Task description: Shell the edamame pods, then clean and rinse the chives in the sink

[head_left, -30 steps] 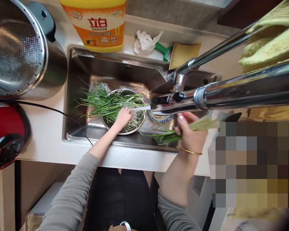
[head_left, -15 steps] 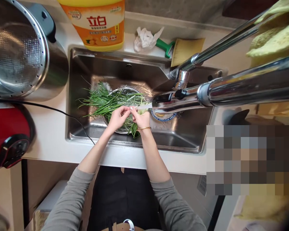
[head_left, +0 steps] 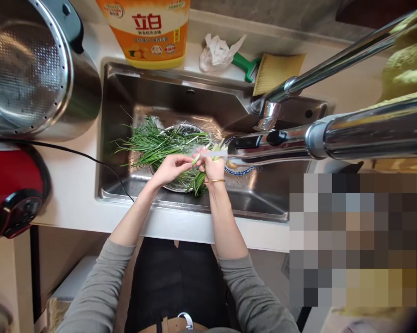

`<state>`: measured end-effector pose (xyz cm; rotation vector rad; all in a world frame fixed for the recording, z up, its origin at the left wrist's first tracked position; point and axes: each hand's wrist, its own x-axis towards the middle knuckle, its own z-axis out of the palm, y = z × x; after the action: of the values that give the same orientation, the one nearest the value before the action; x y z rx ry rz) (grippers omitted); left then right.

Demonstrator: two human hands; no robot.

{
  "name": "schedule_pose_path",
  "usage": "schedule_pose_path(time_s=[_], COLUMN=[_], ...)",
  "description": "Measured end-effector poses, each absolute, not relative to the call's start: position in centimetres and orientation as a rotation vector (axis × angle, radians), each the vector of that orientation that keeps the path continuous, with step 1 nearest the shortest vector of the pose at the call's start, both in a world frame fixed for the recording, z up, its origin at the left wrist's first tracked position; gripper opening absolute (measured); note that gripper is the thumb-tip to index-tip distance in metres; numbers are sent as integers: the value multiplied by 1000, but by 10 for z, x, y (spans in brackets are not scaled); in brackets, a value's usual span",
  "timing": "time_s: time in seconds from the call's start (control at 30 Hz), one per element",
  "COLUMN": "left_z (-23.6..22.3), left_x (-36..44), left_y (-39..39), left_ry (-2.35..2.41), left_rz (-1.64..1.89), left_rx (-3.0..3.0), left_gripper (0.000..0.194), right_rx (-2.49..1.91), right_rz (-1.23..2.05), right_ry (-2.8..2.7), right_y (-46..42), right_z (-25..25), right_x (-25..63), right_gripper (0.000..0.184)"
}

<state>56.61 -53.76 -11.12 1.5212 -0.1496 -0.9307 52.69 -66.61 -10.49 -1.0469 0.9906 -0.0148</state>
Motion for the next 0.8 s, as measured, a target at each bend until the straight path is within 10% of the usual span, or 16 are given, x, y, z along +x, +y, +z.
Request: schedule_pose_path(time_s=[0.8], left_z=[-139], left_x=[587], left_y=[-542], left_ry=[-371], left_rz=[-989], left_rx=[1779], left_gripper=[30], right_rx=[-1280], right_rz=[-792], right_ry=[1223], right_y=[-746], right_z=[-85], right_x=[482], right_gripper=[22])
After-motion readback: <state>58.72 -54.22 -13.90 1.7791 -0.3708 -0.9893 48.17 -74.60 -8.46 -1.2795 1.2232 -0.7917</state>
